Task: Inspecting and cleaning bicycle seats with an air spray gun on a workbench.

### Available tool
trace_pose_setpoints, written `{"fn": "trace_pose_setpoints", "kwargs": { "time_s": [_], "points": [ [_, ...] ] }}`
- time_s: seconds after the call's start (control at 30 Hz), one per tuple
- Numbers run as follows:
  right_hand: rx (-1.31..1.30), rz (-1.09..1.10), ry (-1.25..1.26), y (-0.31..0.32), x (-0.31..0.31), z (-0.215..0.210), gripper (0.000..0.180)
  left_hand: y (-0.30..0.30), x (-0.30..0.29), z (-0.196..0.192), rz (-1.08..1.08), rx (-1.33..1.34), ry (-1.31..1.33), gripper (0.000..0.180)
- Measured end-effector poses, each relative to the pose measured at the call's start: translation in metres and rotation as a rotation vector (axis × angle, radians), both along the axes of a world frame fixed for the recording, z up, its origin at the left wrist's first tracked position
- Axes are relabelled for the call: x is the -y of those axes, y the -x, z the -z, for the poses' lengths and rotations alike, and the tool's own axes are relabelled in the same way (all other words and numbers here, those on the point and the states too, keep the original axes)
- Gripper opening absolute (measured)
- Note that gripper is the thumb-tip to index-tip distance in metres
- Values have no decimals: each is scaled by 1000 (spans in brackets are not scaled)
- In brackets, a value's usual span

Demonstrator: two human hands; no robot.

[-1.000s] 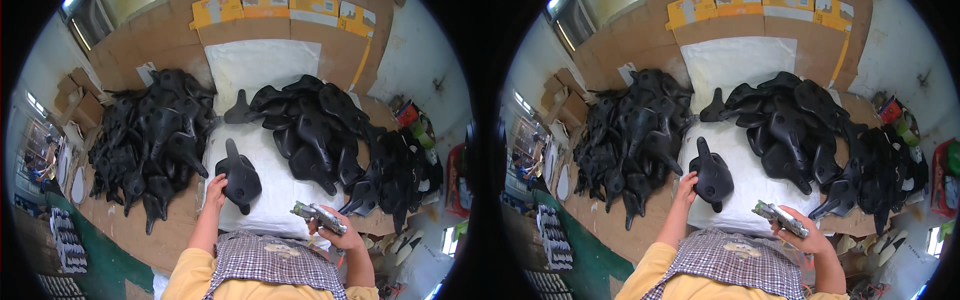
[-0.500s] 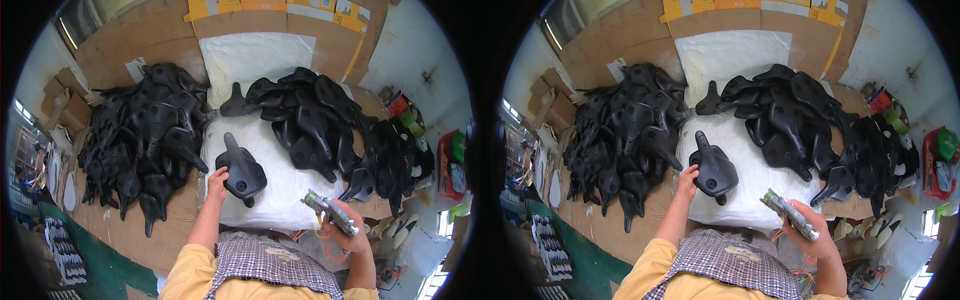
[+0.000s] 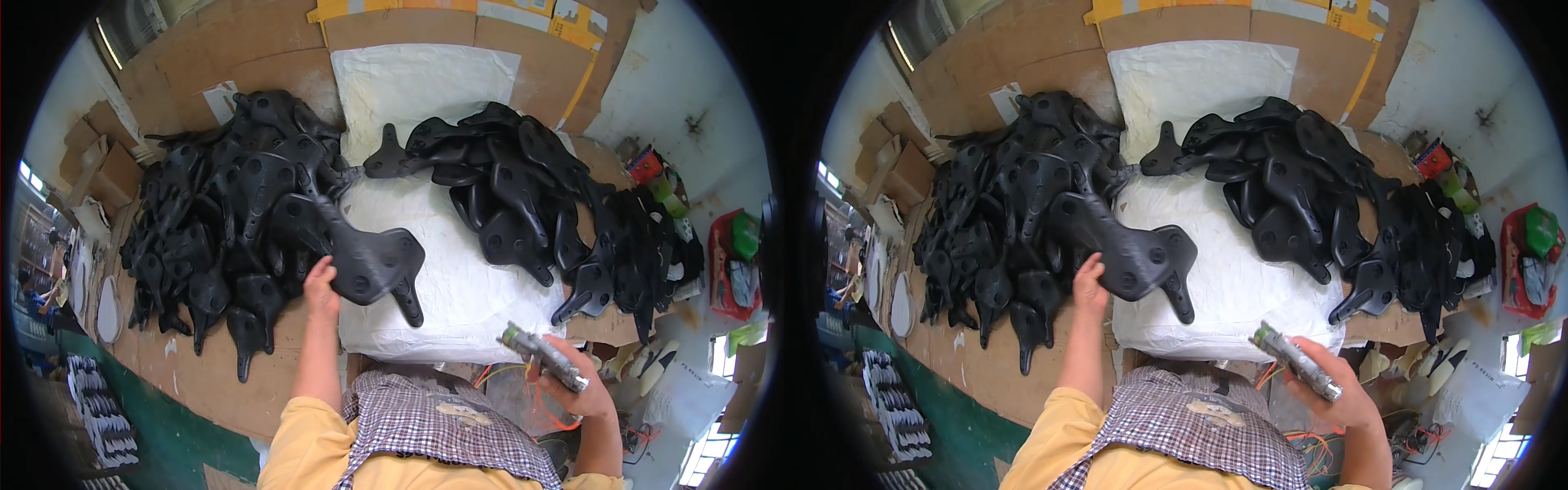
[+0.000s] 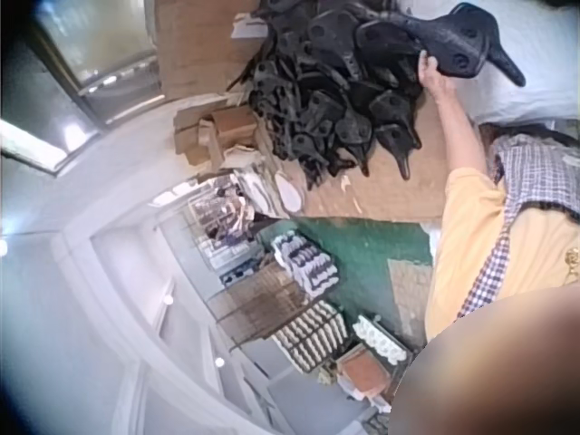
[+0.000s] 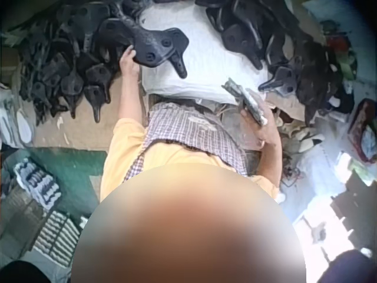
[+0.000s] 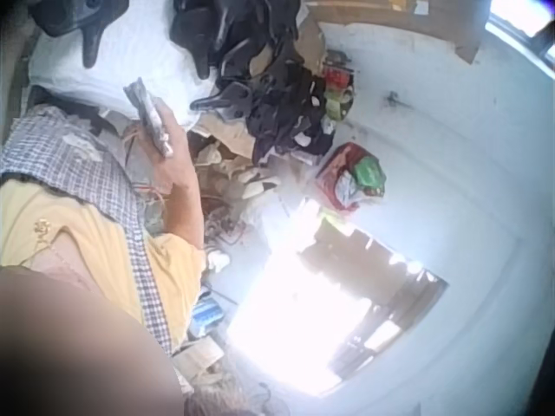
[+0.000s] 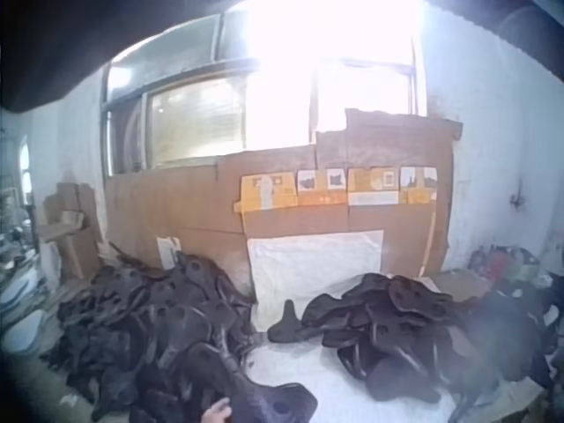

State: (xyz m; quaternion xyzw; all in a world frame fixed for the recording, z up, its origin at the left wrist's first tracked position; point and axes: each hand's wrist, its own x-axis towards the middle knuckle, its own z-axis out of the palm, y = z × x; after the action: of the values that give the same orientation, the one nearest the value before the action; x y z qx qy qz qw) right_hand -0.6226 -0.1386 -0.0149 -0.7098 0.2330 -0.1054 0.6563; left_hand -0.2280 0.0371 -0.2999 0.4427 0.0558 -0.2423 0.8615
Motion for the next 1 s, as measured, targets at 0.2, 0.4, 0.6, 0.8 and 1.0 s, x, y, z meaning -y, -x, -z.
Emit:
{"fn": "trace_pose_setpoints", "kwargs": {
  "time_s": [0.2, 0.4, 0.6, 0.8, 1.0],
  "points": [
    [-321, -187, 235, -11, -9, 6, 49, -45, -73, -29, -84, 3, 16, 36],
    [-118, 95, 133, -31, -18, -6, 49, -48, -63, -13, 17, -60, 60, 40],
    [-245, -17, 341, -18, -24, 2, 46, -46, 7, 23, 404, 47, -147, 39],
    [-147, 165, 29, -36, -14, 14, 51, -33, 60, 26, 538, 182, -618, 39],
    [-144, 68, 159, -65, 16, 45, 50, -69, 109, -38, 544, 284, -338, 28]
  ]
}}
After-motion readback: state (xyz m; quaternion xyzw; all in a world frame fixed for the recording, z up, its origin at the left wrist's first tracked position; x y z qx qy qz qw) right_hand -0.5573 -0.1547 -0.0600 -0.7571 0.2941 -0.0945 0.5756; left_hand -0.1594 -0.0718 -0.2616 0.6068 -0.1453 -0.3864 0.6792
